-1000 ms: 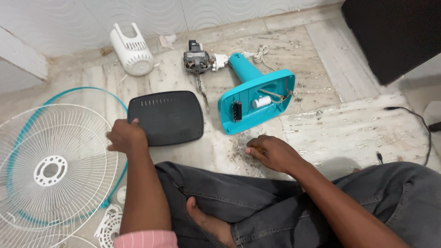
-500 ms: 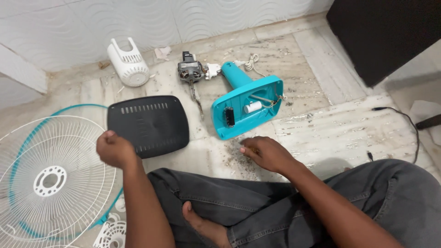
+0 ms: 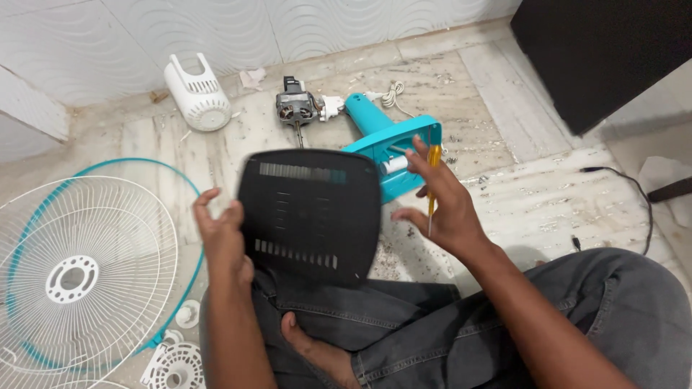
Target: The person sits on the floor and uses a screwdriver to tighten screws on the internal components of a disassembled teal fan base. They then attach the black rear cover to the fan base and secure it with screws.
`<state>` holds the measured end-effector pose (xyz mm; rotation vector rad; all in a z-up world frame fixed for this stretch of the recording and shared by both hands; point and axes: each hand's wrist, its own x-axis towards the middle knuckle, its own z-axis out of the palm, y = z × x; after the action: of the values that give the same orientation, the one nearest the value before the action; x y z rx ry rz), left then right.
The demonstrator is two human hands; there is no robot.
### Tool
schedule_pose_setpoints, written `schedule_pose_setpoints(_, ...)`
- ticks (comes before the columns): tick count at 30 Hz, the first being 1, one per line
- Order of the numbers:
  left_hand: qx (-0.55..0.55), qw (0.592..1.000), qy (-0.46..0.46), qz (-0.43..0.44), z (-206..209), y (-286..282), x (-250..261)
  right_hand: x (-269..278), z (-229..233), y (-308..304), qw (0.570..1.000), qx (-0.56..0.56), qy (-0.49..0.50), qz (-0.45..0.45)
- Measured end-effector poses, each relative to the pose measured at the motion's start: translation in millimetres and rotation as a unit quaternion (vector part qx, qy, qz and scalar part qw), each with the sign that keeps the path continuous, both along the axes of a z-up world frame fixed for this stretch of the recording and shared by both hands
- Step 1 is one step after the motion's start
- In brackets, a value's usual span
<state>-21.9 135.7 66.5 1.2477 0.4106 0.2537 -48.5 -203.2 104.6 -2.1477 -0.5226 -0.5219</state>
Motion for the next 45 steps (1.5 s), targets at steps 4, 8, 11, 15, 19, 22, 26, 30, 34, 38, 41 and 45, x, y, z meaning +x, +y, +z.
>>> schedule_pose_setpoints(4, -0.024, 0.986, 0.081, -0.147, 11, -20, -5, -12, 16, 3, 0.989, -0.122, -0.082, 0.007)
schedule_pose_setpoints(8, -0.018, 0.975, 0.082, -0.205, 16, -22, -7, -12, 14, -2, 0.988, -0.081, -0.130, -0.014)
schedule_pose_setpoints(11, -0.024, 0.969, 0.037, -0.243, 11, -17, -8, -11, 7, -10, 0.996, 0.003, -0.079, -0.038)
schedule_pose_setpoints(15, 0.013, 0.955, -0.047, -0.293, -9, -20, -5, -1, -4, -27, 0.988, 0.133, 0.066, -0.044)
schedule_pose_setpoints(19, 0.216, 0.948, -0.032, -0.233, -30, -45, -1, 11, -23, -32, 0.975, 0.155, 0.128, -0.097)
schedule_pose_setpoints(22, 0.309, 0.933, -0.144, -0.118, -37, -75, 3, 19, -37, -35, 0.961, 0.083, 0.161, -0.211)
schedule_pose_setpoints(26, 0.297, 0.942, -0.136, -0.081, -35, -100, -3, 29, -50, -49, 0.942, 0.030, 0.190, -0.275)
schedule_pose_setpoints(30, 0.335, 0.935, -0.107, -0.053, -34, -114, -7, 36, -68, -60, 0.922, 0.014, 0.235, -0.309)
schedule_pose_setpoints(34, 0.336, 0.936, -0.096, -0.032, -34, -119, -3, 44, -84, -63, 0.915, 0.005, 0.245, -0.321)
schedule_pose_setpoints(38, 0.383, 0.916, -0.120, -0.016, -34, -121, 0, 54, -91, -63, 0.922, 0.000, 0.207, -0.328)
schedule_pose_setpoints(41, 0.374, 0.922, -0.095, -0.020, -35, -123, 0, 55, -91, -61, 0.924, 0.006, 0.197, -0.327)
schedule_pose_setpoints(45, 0.361, 0.927, -0.099, -0.015, -35, -124, 2, 57, -78, -59, 0.937, -0.010, 0.162, -0.311)
